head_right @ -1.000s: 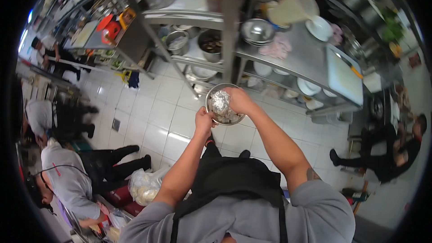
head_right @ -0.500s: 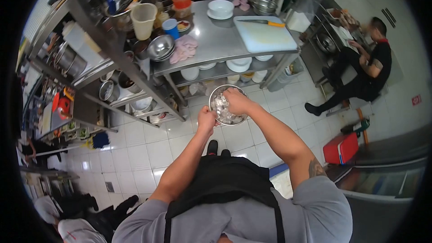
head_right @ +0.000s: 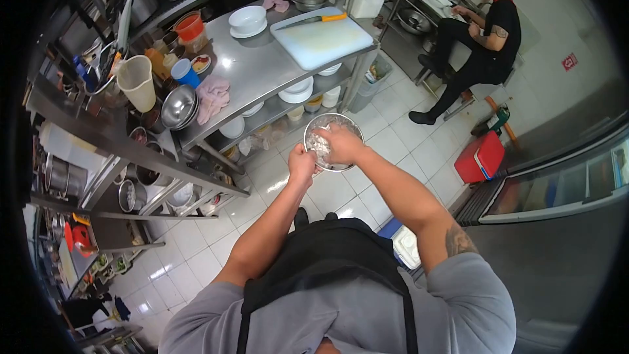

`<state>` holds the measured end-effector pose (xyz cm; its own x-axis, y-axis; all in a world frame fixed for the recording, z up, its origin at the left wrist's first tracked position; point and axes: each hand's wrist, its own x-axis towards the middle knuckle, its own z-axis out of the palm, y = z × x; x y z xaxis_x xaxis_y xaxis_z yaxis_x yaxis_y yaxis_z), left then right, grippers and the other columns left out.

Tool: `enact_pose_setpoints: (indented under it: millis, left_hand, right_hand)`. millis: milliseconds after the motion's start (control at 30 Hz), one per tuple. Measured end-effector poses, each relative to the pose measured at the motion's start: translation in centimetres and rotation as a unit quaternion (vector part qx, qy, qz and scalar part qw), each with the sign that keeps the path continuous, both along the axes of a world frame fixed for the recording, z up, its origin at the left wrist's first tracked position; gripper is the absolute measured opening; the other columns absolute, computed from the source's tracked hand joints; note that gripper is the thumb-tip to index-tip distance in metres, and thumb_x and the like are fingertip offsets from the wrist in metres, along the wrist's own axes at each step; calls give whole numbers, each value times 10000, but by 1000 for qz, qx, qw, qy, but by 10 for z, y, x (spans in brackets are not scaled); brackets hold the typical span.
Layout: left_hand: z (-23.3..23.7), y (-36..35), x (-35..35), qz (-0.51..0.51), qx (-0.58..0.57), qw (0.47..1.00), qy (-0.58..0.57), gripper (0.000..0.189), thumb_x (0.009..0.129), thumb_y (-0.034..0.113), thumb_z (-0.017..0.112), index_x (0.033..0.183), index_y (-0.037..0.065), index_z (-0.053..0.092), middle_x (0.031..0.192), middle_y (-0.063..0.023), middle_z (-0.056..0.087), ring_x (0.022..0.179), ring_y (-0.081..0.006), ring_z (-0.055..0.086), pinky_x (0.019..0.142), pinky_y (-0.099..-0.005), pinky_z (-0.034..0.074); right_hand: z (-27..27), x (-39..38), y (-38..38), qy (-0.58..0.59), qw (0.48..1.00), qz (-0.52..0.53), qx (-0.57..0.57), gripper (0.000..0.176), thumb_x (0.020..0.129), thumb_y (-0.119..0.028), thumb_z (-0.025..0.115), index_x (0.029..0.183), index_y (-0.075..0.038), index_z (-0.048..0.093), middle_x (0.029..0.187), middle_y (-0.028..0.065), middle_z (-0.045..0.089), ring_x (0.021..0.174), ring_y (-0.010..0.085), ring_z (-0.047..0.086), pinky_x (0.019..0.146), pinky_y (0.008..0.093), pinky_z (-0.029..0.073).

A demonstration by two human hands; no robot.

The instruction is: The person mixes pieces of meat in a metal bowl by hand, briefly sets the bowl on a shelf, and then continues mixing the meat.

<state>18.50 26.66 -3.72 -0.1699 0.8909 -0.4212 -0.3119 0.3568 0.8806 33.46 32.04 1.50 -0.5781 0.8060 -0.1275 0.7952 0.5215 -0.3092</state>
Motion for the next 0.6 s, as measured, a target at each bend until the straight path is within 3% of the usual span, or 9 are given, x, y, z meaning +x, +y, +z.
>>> enact_pose_setpoints:
  millis: [67,167,200,300,333,433,467,567,600]
  left_hand:
    - [3,4,5,-20,5,1000,8,126,770,-57,522,779,46,451,650,-92,544,422,-173,533,346,-309,426]
    - [5,7,10,-40,-11,999,6,119,774,-58,523,791,40,457,676,-88,550,442,-168,539,359,-308,460]
    - [6,9,10,-44,-11,999,22,111,779,-52,522,811,38,466,698,-92,561,466,-171,551,371,-302,480]
    - [-4,20,4,-45,-11,999,-2,114,807,-16,572,773,34,476,715,-87,565,505,-172,567,391,-307,507]
    - [-3,22,1,-46,-12,999,-8,111,807,-23,567,780,33,475,711,-87,564,497,-169,563,387,-306,501]
    - [-2,17,-7,-52,-8,998,-27,102,799,-39,543,805,33,472,696,-89,565,467,-159,551,376,-293,478]
    - [-1,17,-9,-58,-1,998,-34,101,792,-43,529,815,37,471,687,-91,568,453,-155,548,374,-283,468]
    - [5,17,-5,-48,31,997,-57,111,781,-50,515,822,42,468,670,-93,568,427,-154,538,367,-269,451]
    - [7,18,-2,-42,44,996,-66,114,779,-52,515,821,43,467,666,-93,567,421,-155,535,364,-267,448]
  right_hand:
    - [13,-10,-3,-18,997,-77,-21,622,712,-192,787,1274,-125,529,1148,209,571,1104,391,582,912,495,499]
    - [-6,2,20,-66,991,-112,36,587,731,-71,717,1286,-132,536,1115,189,589,1118,376,579,913,484,504]
    - [6,-1,18,-66,990,-120,42,620,739,4,635,1335,-119,518,1174,205,592,1165,386,558,929,480,499]
    - [-3,-2,11,13,998,-64,24,690,733,16,603,1398,-120,483,1293,219,569,1224,404,520,955,466,493]
    - [6,-2,11,-16,997,-29,-75,701,745,7,581,1427,-110,468,1389,244,510,1246,420,504,996,458,467]
    - [40,-2,29,-18,988,8,-151,687,772,-117,660,1423,-34,455,1310,274,570,1230,401,537,997,443,465]
    - [30,5,37,61,994,-6,-85,697,747,-161,709,1405,-77,494,1300,264,570,1182,410,567,988,445,473]
    - [18,1,34,25,997,-62,-40,728,721,-186,741,1409,-164,504,1260,246,576,1123,418,594,964,441,489]
    - [18,-8,25,39,996,-82,-17,659,692,-181,759,1320,-192,560,1188,219,585,1069,401,614,926,451,502]
